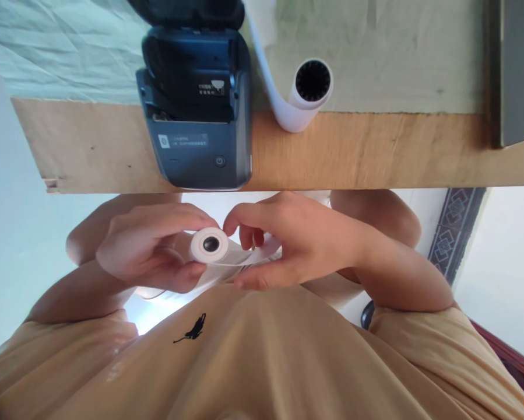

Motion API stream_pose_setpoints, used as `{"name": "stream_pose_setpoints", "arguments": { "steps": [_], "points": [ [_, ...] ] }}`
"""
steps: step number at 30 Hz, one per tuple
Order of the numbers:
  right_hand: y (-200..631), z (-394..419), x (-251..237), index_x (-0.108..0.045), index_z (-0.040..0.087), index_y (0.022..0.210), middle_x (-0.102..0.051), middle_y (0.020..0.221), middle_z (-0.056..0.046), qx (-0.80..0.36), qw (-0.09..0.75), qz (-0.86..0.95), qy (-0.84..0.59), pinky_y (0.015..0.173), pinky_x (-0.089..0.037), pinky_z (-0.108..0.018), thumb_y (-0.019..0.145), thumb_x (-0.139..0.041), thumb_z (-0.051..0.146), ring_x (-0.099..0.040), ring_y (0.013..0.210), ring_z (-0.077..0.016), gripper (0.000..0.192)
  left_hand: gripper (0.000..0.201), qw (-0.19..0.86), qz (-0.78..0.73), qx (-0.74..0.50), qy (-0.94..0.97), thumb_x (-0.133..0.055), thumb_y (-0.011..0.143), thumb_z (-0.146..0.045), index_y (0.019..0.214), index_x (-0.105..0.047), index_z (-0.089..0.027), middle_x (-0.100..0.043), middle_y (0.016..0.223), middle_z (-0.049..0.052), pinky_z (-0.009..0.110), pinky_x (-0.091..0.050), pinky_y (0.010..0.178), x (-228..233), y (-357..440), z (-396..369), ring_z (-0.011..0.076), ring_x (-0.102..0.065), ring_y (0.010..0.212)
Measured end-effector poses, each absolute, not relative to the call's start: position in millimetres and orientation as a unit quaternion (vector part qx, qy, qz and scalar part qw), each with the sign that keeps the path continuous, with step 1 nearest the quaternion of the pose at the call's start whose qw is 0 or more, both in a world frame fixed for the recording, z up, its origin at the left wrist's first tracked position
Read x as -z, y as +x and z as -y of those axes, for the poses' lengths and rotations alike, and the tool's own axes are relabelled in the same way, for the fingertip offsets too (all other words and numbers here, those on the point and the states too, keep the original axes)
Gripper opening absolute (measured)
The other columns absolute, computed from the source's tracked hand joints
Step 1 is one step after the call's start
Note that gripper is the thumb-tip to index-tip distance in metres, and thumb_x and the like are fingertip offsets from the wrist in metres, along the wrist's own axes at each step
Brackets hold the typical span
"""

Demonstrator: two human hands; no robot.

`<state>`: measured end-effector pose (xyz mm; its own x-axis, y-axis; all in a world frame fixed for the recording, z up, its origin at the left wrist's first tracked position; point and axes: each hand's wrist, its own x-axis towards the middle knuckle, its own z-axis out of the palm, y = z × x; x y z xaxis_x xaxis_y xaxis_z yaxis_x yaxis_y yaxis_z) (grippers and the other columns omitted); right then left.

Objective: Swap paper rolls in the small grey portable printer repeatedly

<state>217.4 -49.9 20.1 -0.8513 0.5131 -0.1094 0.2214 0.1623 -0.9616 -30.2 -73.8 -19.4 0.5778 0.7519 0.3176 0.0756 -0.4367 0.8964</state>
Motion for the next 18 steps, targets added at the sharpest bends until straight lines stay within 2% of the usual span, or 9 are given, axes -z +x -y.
{"name": "stream_pose_setpoints", "arguments": {
  "steps": [3,6,9,11,15,18],
  "points": [
    [216,50,-20,-0.062,0.015,0.09,-0.067,0.076,0.003,-0.573,0.196,0.755,-0.251,0.061,-0.043,-0.012,0.094,-0.066,0.03,-0.054,0.064,-0.0003,0.015,0.053,0.469,-0.21,-0.43,0.742,-0.077,0.083,-0.026,0.133,-0.062,-0.018,-0.077,0.087,0.005,0.018,-0.062,0.058,18,-28,68,0.0139,-0.073,0.067],
    [214,52,-20,-0.058,0.018,0.084,-0.062,0.071,0.004,-0.561,0.228,0.752,-0.262,0.059,-0.042,-0.016,0.092,-0.065,0.021,-0.05,0.062,-0.0019,0.011,0.065,0.493,-0.151,-0.462,0.722,-0.068,0.084,-0.01,0.147,-0.053,-0.016,-0.075,0.091,0.007,0.02,-0.065,0.063,19,-22,63,0.0152,-0.075,0.071],
    [212,53,-21,-0.054,0.021,0.081,-0.057,0.067,0.005,-0.557,0.236,0.74,-0.293,0.057,-0.041,-0.021,0.092,-0.065,0.022,-0.047,0.059,-0.0042,0.016,0.05,0.497,-0.171,-0.441,0.728,-0.061,0.089,-0.011,0.139,-0.06,-0.021,-0.076,0.106,0.01,0.025,-0.066,0.066,21,-20,64,0.0192,-0.078,0.086],
    [212,54,-21,-0.052,0.021,0.079,-0.055,0.065,0.005,-0.557,0.24,0.735,-0.305,0.057,-0.041,-0.022,0.092,-0.064,0.023,-0.045,0.057,-0.0045,0.018,0.046,0.518,-0.185,-0.419,0.722,-0.062,0.09,-0.016,0.135,-0.061,-0.023,-0.072,0.121,0.011,0.025,-0.067,0.068,23,-21,67,0.0214,-0.077,0.1],
    [212,54,-19,-0.053,0.02,0.081,-0.056,0.067,0.005,-0.551,0.244,0.737,-0.306,0.056,-0.039,-0.021,0.092,-0.064,0.023,-0.046,0.059,-0.0038,0.016,0.067,0.557,-0.181,-0.415,0.696,-0.076,0.083,-0.03,0.144,-0.052,-0.017,-0.057,0.136,0.021,0.027,-0.069,0.069,22,-23,76,0.0279,-0.07,0.119],
    [213,54,-19,-0.054,0.019,0.083,-0.058,0.069,0.004,-0.543,0.246,0.743,-0.305,0.055,-0.039,-0.02,0.093,-0.064,0.023,-0.048,0.061,-0.0034,0.014,0.073,0.491,-0.181,-0.408,0.749,-0.086,0.076,-0.029,0.139,-0.054,-0.011,-0.061,0.127,0.023,0.024,-0.068,0.068,19,-24,77,0.0276,-0.068,0.119]
  ]
}}
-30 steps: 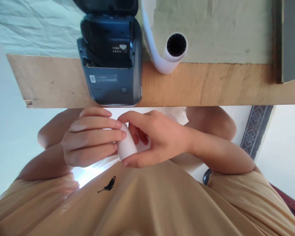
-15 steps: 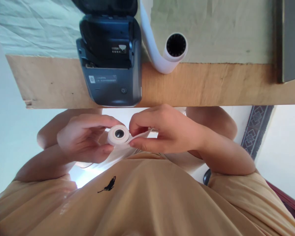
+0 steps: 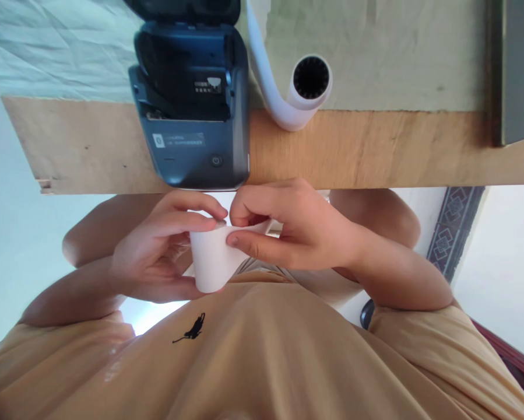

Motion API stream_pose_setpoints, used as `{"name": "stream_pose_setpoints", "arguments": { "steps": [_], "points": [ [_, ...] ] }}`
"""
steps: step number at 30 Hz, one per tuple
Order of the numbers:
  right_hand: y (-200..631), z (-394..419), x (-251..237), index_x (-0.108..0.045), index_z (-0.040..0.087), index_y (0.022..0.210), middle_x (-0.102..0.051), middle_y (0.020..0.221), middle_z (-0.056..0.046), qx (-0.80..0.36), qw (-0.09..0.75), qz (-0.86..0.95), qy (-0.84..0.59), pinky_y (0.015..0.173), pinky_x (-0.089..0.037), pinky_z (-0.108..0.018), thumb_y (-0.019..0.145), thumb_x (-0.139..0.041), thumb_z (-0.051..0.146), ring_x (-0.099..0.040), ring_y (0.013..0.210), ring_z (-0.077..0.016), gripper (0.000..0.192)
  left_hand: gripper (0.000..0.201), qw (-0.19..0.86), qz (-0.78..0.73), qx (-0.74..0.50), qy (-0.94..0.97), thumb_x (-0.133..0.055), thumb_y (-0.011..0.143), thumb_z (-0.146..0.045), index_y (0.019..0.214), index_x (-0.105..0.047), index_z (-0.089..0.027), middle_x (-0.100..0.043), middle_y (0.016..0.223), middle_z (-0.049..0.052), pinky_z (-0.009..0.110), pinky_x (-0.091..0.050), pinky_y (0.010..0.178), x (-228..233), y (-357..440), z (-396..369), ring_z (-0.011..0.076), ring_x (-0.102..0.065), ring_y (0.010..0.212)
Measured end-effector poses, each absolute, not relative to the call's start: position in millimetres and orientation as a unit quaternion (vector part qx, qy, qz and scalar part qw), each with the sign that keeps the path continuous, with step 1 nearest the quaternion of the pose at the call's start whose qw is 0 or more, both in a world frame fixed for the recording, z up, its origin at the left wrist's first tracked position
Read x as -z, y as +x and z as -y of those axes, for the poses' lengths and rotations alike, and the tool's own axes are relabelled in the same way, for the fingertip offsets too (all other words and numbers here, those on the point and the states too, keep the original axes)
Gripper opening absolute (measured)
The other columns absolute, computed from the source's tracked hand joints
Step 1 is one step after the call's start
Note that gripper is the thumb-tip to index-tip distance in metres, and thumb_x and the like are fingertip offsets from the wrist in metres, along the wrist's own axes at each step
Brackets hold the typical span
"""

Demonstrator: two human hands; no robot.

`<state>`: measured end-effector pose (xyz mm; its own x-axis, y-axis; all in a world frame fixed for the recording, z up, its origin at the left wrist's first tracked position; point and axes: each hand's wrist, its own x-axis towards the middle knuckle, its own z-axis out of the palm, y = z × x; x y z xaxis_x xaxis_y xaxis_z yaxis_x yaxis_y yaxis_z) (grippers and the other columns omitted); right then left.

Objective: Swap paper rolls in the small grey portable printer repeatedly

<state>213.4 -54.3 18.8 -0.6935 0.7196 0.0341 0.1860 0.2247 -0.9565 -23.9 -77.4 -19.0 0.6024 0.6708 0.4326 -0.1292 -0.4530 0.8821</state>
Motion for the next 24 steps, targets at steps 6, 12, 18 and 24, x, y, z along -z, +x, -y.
{"name": "stream_pose_setpoints", "arguments": {
  "steps": [6,12,18,24],
  "points": [
    [216,52,-24,-0.056,0.018,0.08,-0.056,0.066,0.003,-0.621,0.207,0.691,-0.307,0.053,-0.039,-0.019,0.094,-0.063,0.029,-0.046,0.06,-0.004,0.019,0.067,0.442,-0.215,-0.452,0.744,-0.082,0.077,-0.046,0.129,-0.062,-0.009,-0.068,0.109,0.015,0.027,-0.065,0.08,16,-21,72,0.021,-0.071,0.097],
    [216,51,-27,-0.056,0.015,0.077,-0.055,0.065,0.004,-0.745,0.156,0.576,-0.296,0.053,-0.04,-0.015,0.091,-0.068,0.032,-0.046,0.06,-0.0028,0.025,0.071,0.399,-0.213,-0.491,0.745,-0.085,0.066,-0.045,0.126,-0.065,-0.013,-0.071,0.098,0.009,0.026,-0.063,0.067,18,-19,71,0.0177,-0.072,0.082],
    [210,54,-20,-0.063,0.013,0.082,-0.063,0.073,0.002,-0.752,0.155,0.568,-0.297,0.061,-0.046,-0.015,0.09,-0.069,0.03,-0.054,0.067,-0.0031,0.02,0.072,0.469,-0.174,-0.5,0.707,-0.083,0.071,-0.044,0.132,-0.063,-0.01,-0.073,0.108,0.012,0.027,-0.066,0.084,22,-17,73,0.0204,-0.074,0.096],
    [207,57,-13,-0.06,0.014,0.082,-0.065,0.078,0.002,-0.689,0.223,0.613,-0.314,0.068,-0.05,-0.017,0.091,-0.069,0.032,-0.058,0.073,-0.0042,0.022,0.088,0.531,-0.165,-0.442,0.705,-0.084,0.072,-0.043,0.149,-0.049,-0.017,-0.067,0.128,0.013,0.039,-0.065,0.099,31,-21,73,0.0277,-0.071,0.112]
  ]
}}
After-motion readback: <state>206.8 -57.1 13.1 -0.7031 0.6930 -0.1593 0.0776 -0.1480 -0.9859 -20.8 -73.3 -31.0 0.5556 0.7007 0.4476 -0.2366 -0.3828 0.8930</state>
